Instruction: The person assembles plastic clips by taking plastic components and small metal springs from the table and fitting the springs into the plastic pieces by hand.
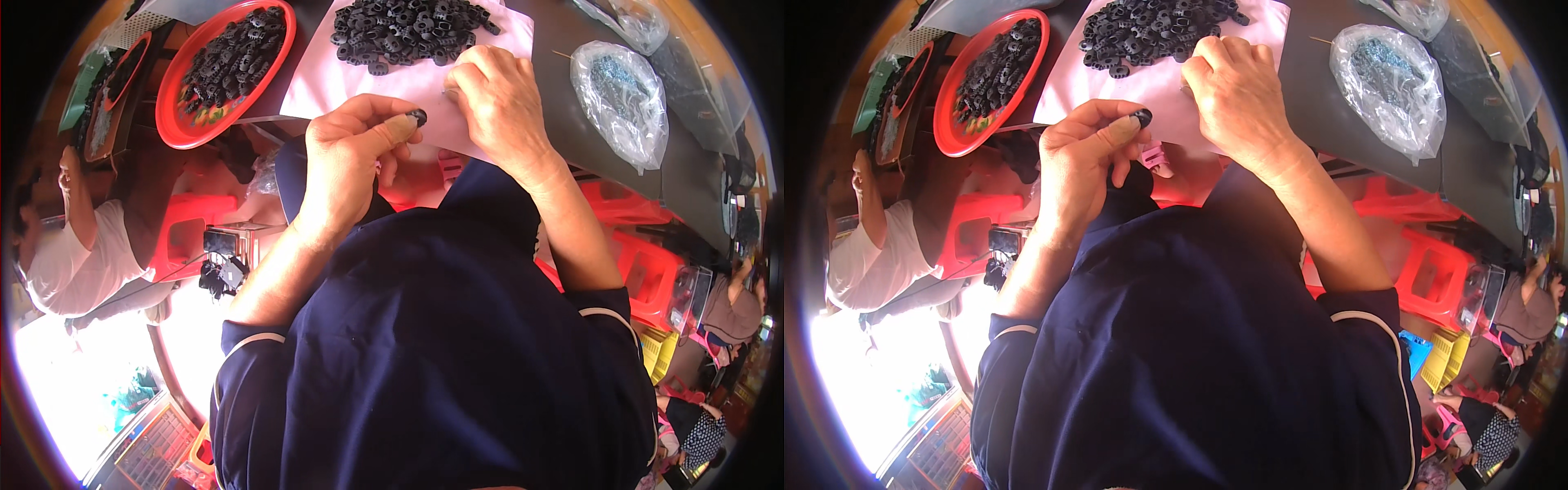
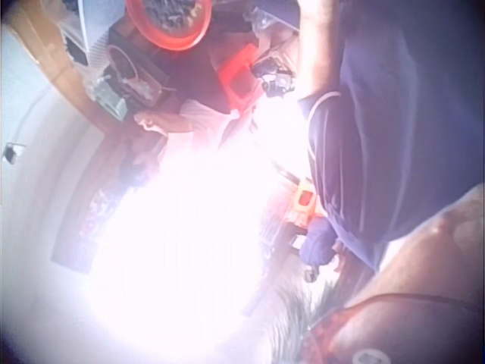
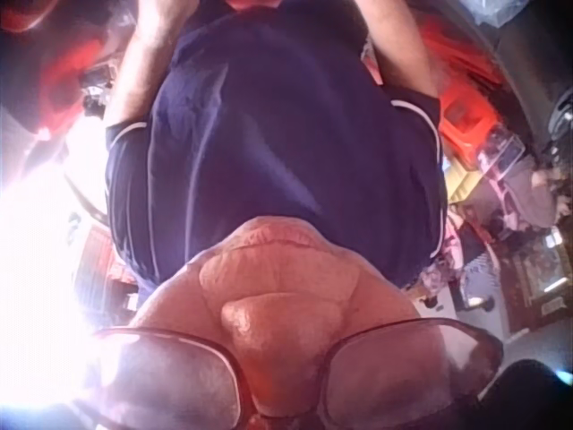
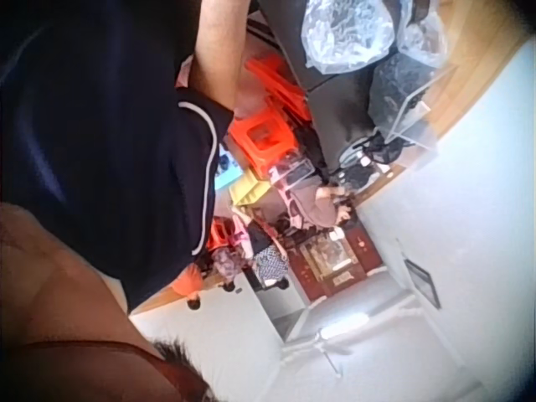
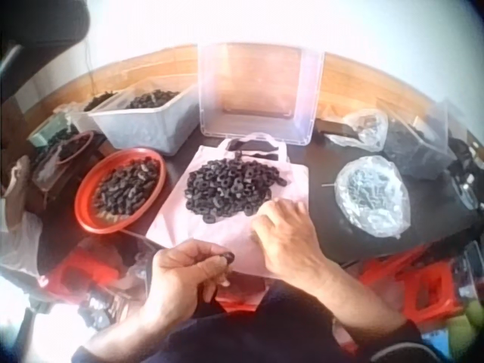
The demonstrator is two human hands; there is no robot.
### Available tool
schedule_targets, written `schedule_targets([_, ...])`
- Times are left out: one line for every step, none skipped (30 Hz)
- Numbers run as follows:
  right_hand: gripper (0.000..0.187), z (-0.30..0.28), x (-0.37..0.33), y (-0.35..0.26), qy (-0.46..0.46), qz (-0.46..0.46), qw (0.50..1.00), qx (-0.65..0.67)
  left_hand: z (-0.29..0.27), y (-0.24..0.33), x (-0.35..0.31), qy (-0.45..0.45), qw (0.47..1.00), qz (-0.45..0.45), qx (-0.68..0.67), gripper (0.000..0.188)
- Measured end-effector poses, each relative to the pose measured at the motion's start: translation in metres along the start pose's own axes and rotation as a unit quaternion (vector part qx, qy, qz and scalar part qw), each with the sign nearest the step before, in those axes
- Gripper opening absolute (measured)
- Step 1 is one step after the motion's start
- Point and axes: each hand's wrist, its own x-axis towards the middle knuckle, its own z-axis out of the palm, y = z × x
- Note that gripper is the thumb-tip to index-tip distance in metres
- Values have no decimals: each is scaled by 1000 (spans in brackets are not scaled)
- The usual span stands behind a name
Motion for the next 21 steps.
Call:
schedule_targets([7,-2,0,0,0,-1,1000,0,0,-1,-5,-1,1000,-26,-4,12])
schedule_targets([7,-4,-1,1,2,-18,1000,3,0,-2,-9,-10,999,-36,-18,12])
schedule_targets([7,-6,-1,1,5,-35,999,7,2,-6,-14,-16,997,-66,-23,12])
schedule_targets([7,-8,-3,1,5,-34,999,7,4,-10,-18,-24,995,-98,-24,12])
schedule_targets([7,-10,-5,1,-1,-37,999,6,5,-14,-20,-38,992,-120,-34,12])
schedule_targets([8,-12,-7,0,-7,-39,999,6,6,-18,-20,-42,989,-136,-42,10])
schedule_targets([8,-12,-8,-1,-8,-39,999,7,5,-21,-19,-33,988,-146,-37,10])
schedule_targets([8,-12,-8,-1,-3,-49,999,18,5,-24,-15,-41,986,-156,-46,12])
schedule_targets([8,-12,-9,-1,2,-59,998,28,5,-26,-12,-49,984,-165,-54,14])
schedule_targets([8,-13,-10,-1,3,-59,998,28,4,-28,-9,-49,984,-165,-54,14])
schedule_targets([9,-13,-10,0,-4,-63,997,33,5,-30,-7,-46,982,-169,-67,15])
schedule_targets([9,-14,-11,0,-10,-66,997,38,6,-31,-6,-43,981,-174,-79,15])
schedule_targets([9,-16,-12,1,-11,-66,997,38,8,-32,-6,-43,981,-174,-79,15])
schedule_targets([10,-17,-13,2,-14,-74,996,53,9,-33,-6,-38,979,-181,-90,15])
schedule_targets([11,-18,-14,3,-18,-75,994,71,11,-33,-7,-33,976,-189,-102,15])
schedule_targets([11,-19,-15,3,-18,-81,994,70,12,-33,-6,-32,976,-189,-101,15])
schedule_targets([12,-20,-16,4,-24,-82,992,89,13,-33,-5,-30,976,-187,-103,15])
schedule_targets([12,-20,-17,4,-31,-82,990,108,15,-33,-5,-33,977,-178,-109,15])
schedule_targets([12,-20,-18,5,-31,-82,990,109,15,-33,-4,-28,977,-185,-104,15])
schedule_targets([11,-19,-18,5,-25,-81,990,114,16,-33,-4,-23,975,-189,-112,16])
schedule_targets([10,-19,-19,5,-19,-79,989,119,18,-33,-3,-24,974,-186,-125,16])
